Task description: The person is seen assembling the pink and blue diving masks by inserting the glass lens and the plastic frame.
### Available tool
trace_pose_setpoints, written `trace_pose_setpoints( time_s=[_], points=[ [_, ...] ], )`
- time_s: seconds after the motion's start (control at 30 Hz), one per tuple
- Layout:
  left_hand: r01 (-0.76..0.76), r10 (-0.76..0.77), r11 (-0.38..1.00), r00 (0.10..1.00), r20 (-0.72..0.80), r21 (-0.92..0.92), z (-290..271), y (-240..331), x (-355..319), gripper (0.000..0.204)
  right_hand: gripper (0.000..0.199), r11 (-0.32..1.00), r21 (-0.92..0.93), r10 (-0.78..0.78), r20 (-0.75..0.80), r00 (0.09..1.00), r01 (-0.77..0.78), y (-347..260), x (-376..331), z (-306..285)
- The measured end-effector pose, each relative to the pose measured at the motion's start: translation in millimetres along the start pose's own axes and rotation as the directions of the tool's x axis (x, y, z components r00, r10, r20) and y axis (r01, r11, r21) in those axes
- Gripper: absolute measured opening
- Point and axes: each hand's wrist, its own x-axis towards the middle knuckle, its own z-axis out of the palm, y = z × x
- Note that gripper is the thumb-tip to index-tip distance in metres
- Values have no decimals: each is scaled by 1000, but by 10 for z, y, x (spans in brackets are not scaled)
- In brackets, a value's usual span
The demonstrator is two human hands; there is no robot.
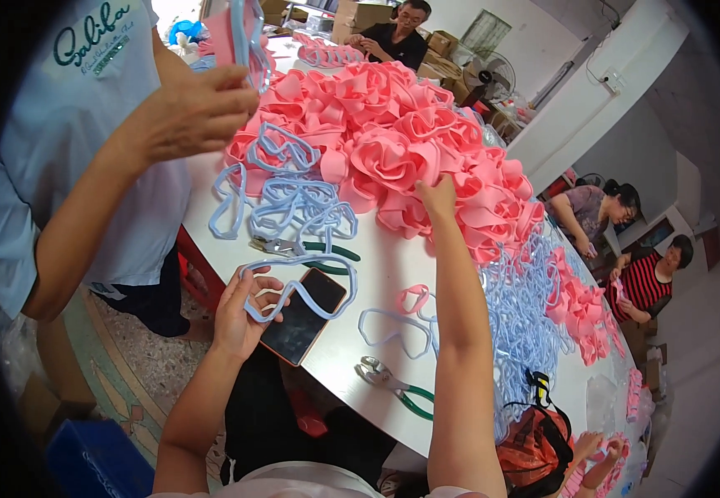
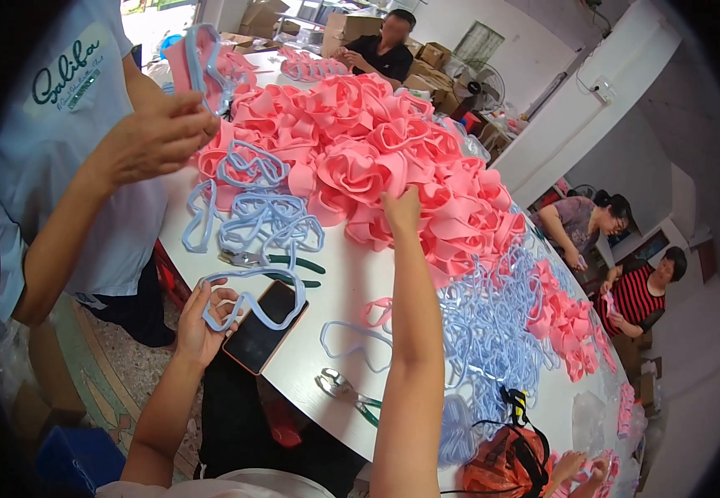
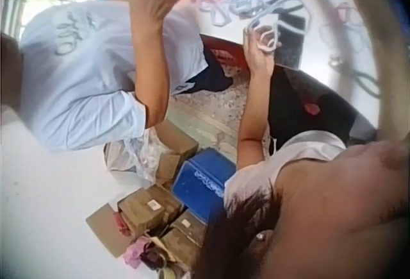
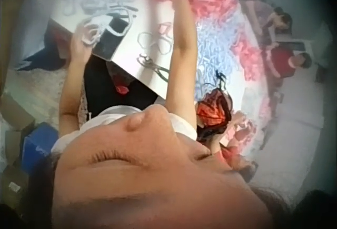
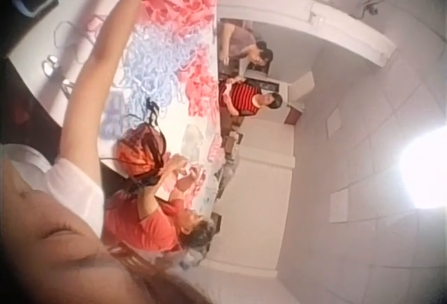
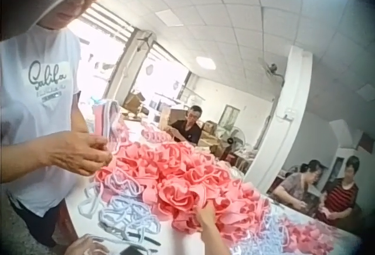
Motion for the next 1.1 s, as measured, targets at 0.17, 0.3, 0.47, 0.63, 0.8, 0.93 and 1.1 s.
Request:
trace_pose_setpoints(
  time_s=[0.17,0.3,0.47,0.63,0.8,0.93,1.1],
  points=[
    [-17,17,1000,1000,2,-18,-57,66,-95,35,39,989,-143,-63,-112,992,47,-195,41,-296],
    [80,-75,996,993,86,-50,-1,-52,-57,34,20,812,534,-101,-270,958,236,266,423,-573],
    [179,-120,968,946,302,-174,51,-99,-85,33,27,557,789,-355,-58,933,261,-130,-151,-985],
    [279,-184,937,906,382,-211,151,-224,-85,33,26,491,844,-230,-114,966,216,-142,-404,-1105],
    [254,-230,966,922,310,-40,333,-260,-83,33,32,652,743,-467,236,852,152,44,-585,-1084],
    [179,-292,885,933,213,429,350,-363,151,27,38,852,78,-441,638,632,517,-224,-787,-895],
    [40,-185,757,970,155,653,494,-559,367,28,31,702,342,-711,296,638,624,-1307,-870,-496]
  ],
)
